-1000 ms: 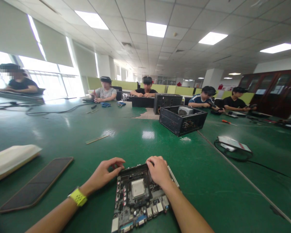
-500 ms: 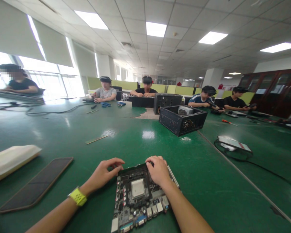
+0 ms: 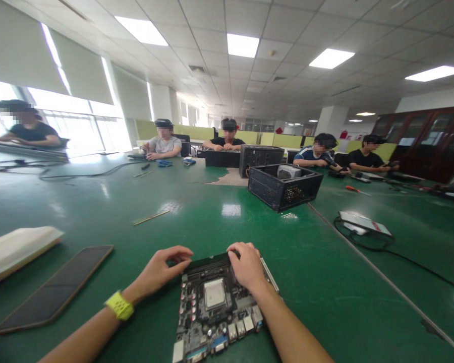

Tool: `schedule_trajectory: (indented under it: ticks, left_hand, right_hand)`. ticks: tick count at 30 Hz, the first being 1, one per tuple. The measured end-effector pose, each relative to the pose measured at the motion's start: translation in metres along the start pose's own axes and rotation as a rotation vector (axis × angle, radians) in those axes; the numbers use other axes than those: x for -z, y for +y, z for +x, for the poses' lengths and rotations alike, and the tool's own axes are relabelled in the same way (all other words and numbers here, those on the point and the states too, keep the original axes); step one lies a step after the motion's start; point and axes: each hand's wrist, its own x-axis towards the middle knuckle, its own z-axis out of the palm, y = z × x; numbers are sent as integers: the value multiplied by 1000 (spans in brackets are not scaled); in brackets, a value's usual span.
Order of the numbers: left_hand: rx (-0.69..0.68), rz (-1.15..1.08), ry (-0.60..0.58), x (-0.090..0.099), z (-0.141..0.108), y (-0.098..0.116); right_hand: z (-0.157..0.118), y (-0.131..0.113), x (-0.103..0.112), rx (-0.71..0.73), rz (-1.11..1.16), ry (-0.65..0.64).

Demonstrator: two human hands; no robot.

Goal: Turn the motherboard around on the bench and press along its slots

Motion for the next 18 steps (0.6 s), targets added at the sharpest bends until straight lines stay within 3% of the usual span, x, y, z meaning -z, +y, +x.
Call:
schedule_trajectory:
  ticks: [18]
  left_hand:
    - [17, 9, -26, 2, 1, -1]
  right_hand:
    - [0, 1, 0, 22, -7, 5]
